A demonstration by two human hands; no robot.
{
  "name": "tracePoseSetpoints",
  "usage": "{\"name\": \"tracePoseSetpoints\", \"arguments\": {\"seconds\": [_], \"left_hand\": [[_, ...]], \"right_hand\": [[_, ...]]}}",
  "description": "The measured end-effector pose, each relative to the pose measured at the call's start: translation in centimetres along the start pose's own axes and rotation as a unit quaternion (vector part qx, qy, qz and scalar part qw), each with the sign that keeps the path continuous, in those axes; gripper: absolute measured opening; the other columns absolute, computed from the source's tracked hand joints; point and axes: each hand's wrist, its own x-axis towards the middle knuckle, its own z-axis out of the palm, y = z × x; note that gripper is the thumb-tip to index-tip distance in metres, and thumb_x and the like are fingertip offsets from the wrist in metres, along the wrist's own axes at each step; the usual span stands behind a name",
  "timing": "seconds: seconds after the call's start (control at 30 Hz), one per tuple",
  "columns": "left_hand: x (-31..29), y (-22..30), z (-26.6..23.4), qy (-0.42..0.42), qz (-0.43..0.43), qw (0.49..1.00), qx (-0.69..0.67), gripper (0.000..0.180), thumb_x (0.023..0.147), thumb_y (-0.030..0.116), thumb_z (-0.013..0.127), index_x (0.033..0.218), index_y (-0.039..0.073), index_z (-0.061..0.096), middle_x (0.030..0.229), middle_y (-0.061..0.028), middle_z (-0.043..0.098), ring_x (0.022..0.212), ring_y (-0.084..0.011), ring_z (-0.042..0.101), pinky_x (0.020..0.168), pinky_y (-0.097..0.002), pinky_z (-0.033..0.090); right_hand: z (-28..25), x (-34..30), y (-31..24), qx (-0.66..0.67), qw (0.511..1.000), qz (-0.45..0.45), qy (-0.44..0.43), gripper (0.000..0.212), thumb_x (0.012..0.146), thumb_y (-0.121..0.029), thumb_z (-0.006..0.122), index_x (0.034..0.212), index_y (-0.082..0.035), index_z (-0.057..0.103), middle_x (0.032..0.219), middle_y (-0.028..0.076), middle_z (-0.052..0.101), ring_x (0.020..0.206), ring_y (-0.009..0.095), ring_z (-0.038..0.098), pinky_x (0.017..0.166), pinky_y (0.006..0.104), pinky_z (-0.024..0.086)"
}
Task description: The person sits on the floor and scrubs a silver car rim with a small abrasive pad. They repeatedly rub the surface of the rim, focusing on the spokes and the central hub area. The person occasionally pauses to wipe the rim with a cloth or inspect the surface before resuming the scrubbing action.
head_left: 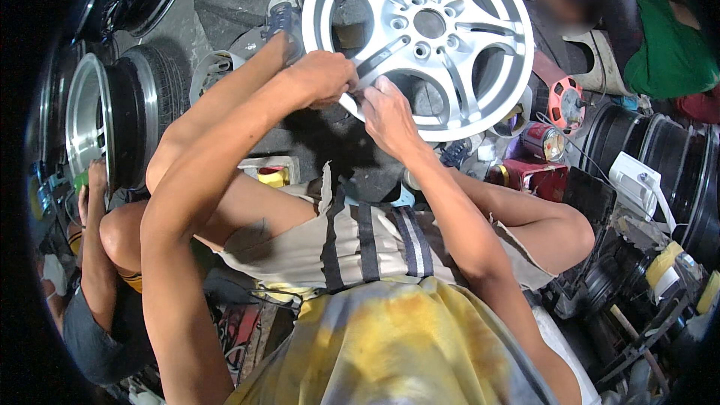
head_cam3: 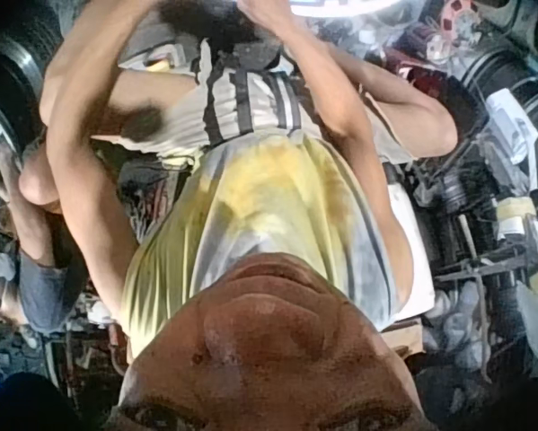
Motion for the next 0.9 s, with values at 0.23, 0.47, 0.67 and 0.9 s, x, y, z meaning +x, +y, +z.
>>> {"name": "tracePoseSetpoints", "arguments": {"seconds": [0.23, 0.47, 0.67, 0.9], "left_hand": [[0.7, 1.0, 0.5, -0.016, 0.012, 1.000, 0.021, 0.025, 0.090, 0.013, 0.059, 0.108, 0.014, 0.078, 0.095, -0.0177, 0.074, 0.093, -0.0394, 0.072, 0.083, -0.0486, 0.057], [0.6, 0.7, 1.4, 0.013, 0.017, 0.999, 0.042, 0.024, 0.088, 0.011, 0.061, 0.105, 0.013, 0.079, 0.091, -0.0188, 0.074, 0.089, -0.0397, 0.072, 0.080, -0.0495, 0.058], [0.4, 0.7, 0.0, -0.010, 0.008, 0.999, 0.036, 0.026, 0.089, 0.012, 0.061, 0.108, 0.013, 0.079, 0.091, -0.0197, 0.074, 0.090, -0.0391, 0.072, 0.081, -0.0496, 0.057], [0.8, 1.3, 0.9, -0.025, 0.012, 1.000, -0.011, 0.026, 0.089, 0.012, 0.060, 0.108, 0.012, 0.078, 0.098, -0.0184, 0.075, 0.095, -0.0391, 0.071, 0.086, -0.0481, 0.056]], "right_hand": [[-0.9, -0.7, 0.5, 0.000, 0.998, 0.038, -0.042, 0.006, 0.084, 0.002, 0.061, 0.088, 0.006, 0.062, 0.091, 0.024, 0.053, 0.092, 0.045, 0.057, 0.080, 0.0525, 0.047], [0.0, -0.7, 0.5, 0.010, 0.999, 0.031, -0.023, 0.009, 0.081, 0.005, 0.060, 0.090, 0.006, 0.062, 0.094, 0.025, 0.053, 0.093, 0.045, 0.057, 0.081, 0.0509, 0.047], [0.1, 0.1, 0.2, 0.016, 0.999, -0.012, 0.032, 0.005, 0.082, 0.004, 0.061, 0.086, 0.005, 0.062, 0.089, 0.024, 0.052, 0.090, 0.044, 0.057, 0.079, 0.0516, 0.048], [-1.2, -1.5, 0.9, -0.002, 0.999, 0.028, -0.030, 0.004, 0.081, 0.003, 0.063, 0.085, 0.004, 0.062, 0.093, 0.025, 0.054, 0.093, 0.044, 0.059, 0.082, 0.0518, 0.048]]}}
